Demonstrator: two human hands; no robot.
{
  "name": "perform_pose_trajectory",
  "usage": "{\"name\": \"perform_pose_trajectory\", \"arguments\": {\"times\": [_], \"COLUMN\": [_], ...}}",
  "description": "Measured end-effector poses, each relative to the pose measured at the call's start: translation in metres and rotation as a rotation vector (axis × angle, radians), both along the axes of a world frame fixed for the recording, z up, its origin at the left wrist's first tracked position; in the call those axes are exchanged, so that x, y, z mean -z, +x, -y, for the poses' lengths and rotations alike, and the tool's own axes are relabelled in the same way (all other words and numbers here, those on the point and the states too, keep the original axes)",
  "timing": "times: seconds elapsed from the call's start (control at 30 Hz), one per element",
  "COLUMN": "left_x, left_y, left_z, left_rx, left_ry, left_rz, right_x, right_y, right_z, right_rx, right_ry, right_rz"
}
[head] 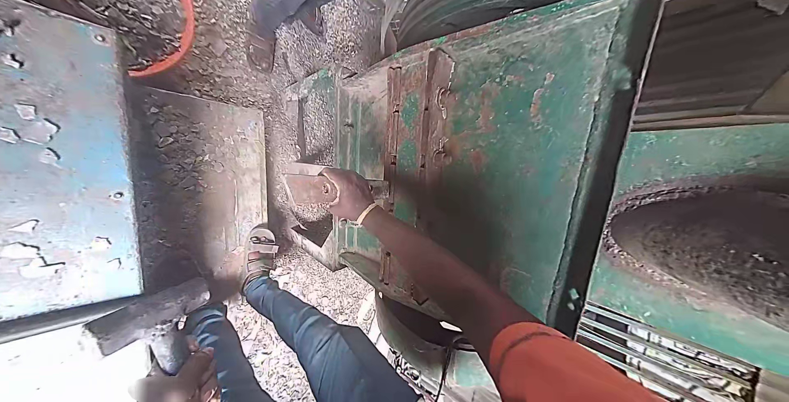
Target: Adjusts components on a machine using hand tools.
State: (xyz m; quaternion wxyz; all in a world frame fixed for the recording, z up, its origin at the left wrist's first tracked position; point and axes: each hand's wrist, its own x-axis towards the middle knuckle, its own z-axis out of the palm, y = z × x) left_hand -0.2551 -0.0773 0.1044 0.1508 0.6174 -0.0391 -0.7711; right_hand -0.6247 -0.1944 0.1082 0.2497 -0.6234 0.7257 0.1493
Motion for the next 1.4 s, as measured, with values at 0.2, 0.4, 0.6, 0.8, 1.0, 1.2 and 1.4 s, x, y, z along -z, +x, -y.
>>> {"name": "perform_pose_trajectory", "arguments": {"times": [0.2, 0.4, 0.6, 0.8, 1.0, 1.2, 1.4], "left_x": [-0.005, -0.008, -0.033, -0.042, -0.049, -0.021, -0.042], "left_y": [-0.017, -0.046, -0.112, -0.135, -0.040, -0.004, -0.135], "left_z": [0.013, 0.050, 0.087, 0.109, 0.149, 0.150, 0.103], "left_rx": [0.035, 0.012, -0.044, -0.058, -0.197, -0.358, 0.508], "left_ry": [-0.026, -0.129, -0.168, -0.113, -0.432, -0.702, -0.249], "left_rz": [-0.008, -0.029, -0.154, -0.289, -0.078, -0.166, -0.094], "right_x": [-0.003, -0.001, -0.004, -0.011, -0.006, -0.008, -0.003], "right_y": [-0.007, -0.012, -0.013, -0.015, -0.013, -0.017, -0.003], "right_z": [0.000, -0.005, -0.014, -0.011, -0.015, -0.012, 0.000], "right_rx": [-0.015, 0.013, -0.055, -0.021, -0.050, -0.066, 0.007], "right_ry": [0.031, -0.043, -0.064, -0.069, -0.079, -0.120, 0.313], "right_rz": [-0.019, 0.021, 0.039, 0.054, 0.060, 0.089, -0.074]}}
